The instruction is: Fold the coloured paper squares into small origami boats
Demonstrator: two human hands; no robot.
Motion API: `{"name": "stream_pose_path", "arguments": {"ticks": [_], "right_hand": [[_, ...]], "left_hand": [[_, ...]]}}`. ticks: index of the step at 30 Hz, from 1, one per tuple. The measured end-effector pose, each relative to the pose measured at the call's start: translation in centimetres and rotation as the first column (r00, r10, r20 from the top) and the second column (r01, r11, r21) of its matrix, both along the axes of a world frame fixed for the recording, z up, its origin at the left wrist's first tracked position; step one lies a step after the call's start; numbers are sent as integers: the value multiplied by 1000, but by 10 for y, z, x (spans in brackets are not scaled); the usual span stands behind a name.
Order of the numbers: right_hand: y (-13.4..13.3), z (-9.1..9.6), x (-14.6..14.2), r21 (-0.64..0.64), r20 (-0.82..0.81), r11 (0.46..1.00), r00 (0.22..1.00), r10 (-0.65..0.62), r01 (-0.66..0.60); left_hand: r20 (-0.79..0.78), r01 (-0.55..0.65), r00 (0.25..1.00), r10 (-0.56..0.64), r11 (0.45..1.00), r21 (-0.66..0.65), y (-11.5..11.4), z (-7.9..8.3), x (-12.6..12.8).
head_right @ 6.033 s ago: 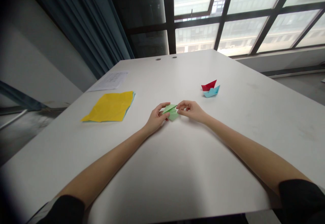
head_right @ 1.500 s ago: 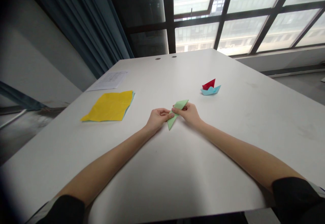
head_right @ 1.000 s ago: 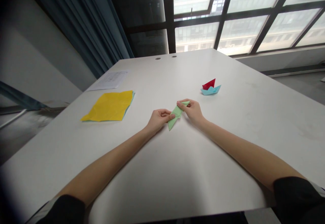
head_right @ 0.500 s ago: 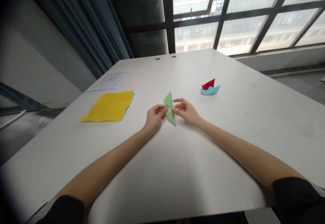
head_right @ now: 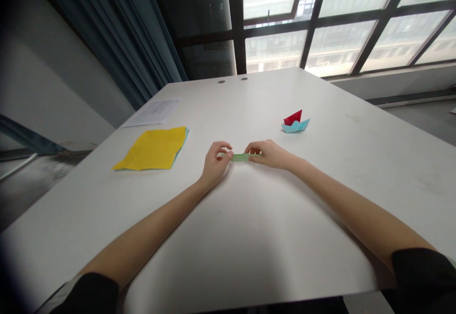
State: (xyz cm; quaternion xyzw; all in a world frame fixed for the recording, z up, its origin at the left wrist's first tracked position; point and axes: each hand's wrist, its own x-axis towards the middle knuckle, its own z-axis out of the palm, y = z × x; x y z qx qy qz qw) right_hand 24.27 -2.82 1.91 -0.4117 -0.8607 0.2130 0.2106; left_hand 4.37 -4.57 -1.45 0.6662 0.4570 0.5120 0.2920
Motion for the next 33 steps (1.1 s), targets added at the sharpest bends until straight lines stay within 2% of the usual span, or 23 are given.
{"name": "stream_pose_path", "arguments": {"ticks": [3, 5, 10, 20, 29, 33], "right_hand": [[1, -1, 2, -18, 66, 999, 997, 40, -39], [1, -3, 3, -22, 86, 999, 995, 51, -49], [2, -5, 2, -30, 74, 998, 995, 62, -60], [0, -1, 1, -53, 104, 998, 994, 40, -35], [-1, 0, -3, 149, 152, 980, 982, 112, -135], [-4, -1, -8, 190, 222, 976, 973, 60, -104]], "left_hand": [[-186, 67, 980, -67, 998, -6, 1, -3, -1], [-242, 80, 967, -80, 997, -10, 1, -3, -1], [-259, 96, 962, -87, 995, 21, 0, -1, 0], [-286, 133, 949, -131, 991, -12, -1, -4, -1], [-312, 155, 936, -162, 987, -48, -1, -3, 1], [-415, 159, 894, -168, 986, -56, -2, 0, 2]]}}
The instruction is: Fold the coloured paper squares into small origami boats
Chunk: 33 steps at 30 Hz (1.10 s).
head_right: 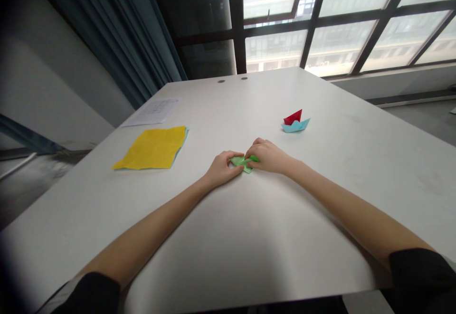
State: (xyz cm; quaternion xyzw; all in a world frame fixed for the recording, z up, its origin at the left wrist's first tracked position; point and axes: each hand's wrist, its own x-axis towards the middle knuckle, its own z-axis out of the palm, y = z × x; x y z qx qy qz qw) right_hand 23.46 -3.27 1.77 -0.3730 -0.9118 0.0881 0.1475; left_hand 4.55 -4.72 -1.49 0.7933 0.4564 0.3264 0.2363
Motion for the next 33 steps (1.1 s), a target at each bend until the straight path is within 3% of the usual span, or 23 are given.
{"name": "stream_pose_path", "arguments": {"ticks": [5, 12, 17, 33], "right_hand": [[-2, -5, -4, 29, 114, 997, 991, -68, 65], [-6, -8, -9, 52, 148, 988, 977, -153, 147], [-8, -4, -10, 66, 202, 989, 968, -146, 136], [-6, 1, -8, 35, 168, 989, 974, -151, 147]], "left_hand": [[-94, -1, 996, 1, 1000, -6, -2, 2, 0], [-163, -29, 986, 30, 1000, 6, -2, 2, -1], [-192, -25, 981, 29, 999, 22, -1, 2, 0], [-227, -20, 973, 27, 999, 34, -1, 0, 0]]}}
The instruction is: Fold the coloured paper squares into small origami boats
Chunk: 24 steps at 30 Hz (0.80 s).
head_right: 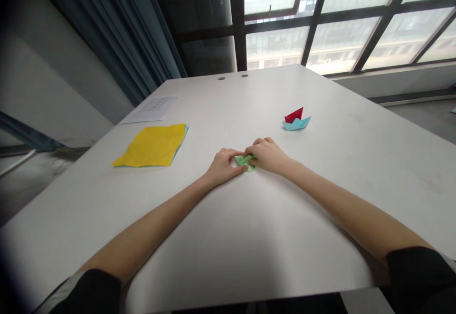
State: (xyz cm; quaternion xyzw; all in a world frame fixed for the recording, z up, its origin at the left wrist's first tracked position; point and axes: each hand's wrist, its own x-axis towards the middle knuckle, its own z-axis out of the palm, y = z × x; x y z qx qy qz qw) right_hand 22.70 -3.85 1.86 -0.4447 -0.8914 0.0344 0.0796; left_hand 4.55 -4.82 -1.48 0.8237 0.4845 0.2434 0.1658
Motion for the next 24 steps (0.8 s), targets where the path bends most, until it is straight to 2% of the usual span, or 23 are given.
{"name": "stream_pose_path", "arguments": {"ticks": [4, 11, 17, 21, 24], "right_hand": [[2, 5, 5, 2, -28, 999, 999, 33, -33], [3, 4, 5, 3, -31, 1000, 999, 15, -15], [3, 6, 4, -6, -27, 1000, 999, 25, -25], [11, 20, 20, 20, 2, 1000, 1000, -16, 16], [25, 31, 51, 26, 28, 993, 993, -115, 115]], "left_hand": [[6, 6, 1000, -6, 1000, 23, 1, -2, 0], [18, 14, 1000, -15, 999, 43, 1, -5, -1], [1, 21, 1000, -21, 999, 43, -2, -1, -1], [-156, 0, 988, 8, 999, 54, -6, 1, -2], [-324, 7, 946, 2, 1000, 27, -8, -1, -2]]}}
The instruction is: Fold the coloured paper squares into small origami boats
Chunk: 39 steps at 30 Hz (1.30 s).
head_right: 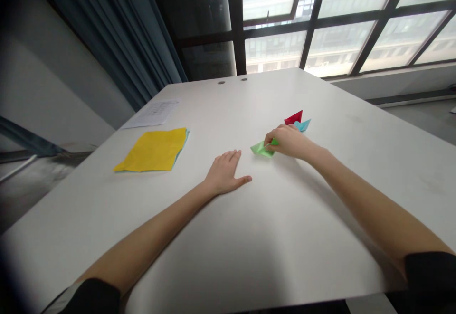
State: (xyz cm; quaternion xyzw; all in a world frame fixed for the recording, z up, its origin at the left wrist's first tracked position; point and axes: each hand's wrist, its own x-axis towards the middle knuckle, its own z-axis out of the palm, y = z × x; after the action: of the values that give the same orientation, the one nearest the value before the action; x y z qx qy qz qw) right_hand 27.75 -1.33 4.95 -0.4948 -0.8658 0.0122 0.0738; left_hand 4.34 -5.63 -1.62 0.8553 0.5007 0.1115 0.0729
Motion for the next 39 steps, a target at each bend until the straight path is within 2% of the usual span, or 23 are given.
{"name": "stream_pose_path", "arguments": {"ticks": [2, 5, 8, 10, 17, 23, 28, 31, 33, 36, 39], "right_hand": [[12, 3, 27, -5, 22, 995, 995, -102, 102], [26, 1, 69, -50, 56, 959, 960, -275, 277], [33, -6, 101, -137, 20, 924, 934, -357, 357], [36, -12, 113, -177, 3, 914, 928, -372, 366], [42, -21, 115, -138, 47, 900, 910, -412, 414], [43, -23, 113, -136, 72, 905, 915, -398, 404], [40, -11, 118, -148, -11, 921, 931, -365, 359], [35, 5, 108, -71, -76, 937, 935, -346, 341], [30, 14, 91, -5, -123, 949, 942, -312, 314], [18, 15, 55, -3, -159, 993, 980, -116, 117], [3, -1, 20, -59, -179, 988, 975, 132, -145]], "left_hand": [[-69, -11, 998, 8, 999, -34, 0, -2, 1], [-110, -23, 994, 17, 998, -52, -1, -3, 1], [-123, -28, 992, 21, 998, -49, -1, -3, 2], [-124, -28, 992, 22, 999, -44, -2, -2, 1], [-131, -27, 991, 22, 999, -40, -2, -2, 0], [-124, -26, 992, 20, 999, -47, -2, -2, 0], [-119, -31, 993, 24, 998, -56, -2, -2, 0], [-119, -32, 993, 25, 998, -55, -2, -1, 0], [-119, -35, 992, 28, 998, -49, -2, -1, 0], [-121, -30, 992, 25, 999, -39, -2, -1, 0], [-125, -22, 992, 17, 999, -36, -3, 0, 0]]}}
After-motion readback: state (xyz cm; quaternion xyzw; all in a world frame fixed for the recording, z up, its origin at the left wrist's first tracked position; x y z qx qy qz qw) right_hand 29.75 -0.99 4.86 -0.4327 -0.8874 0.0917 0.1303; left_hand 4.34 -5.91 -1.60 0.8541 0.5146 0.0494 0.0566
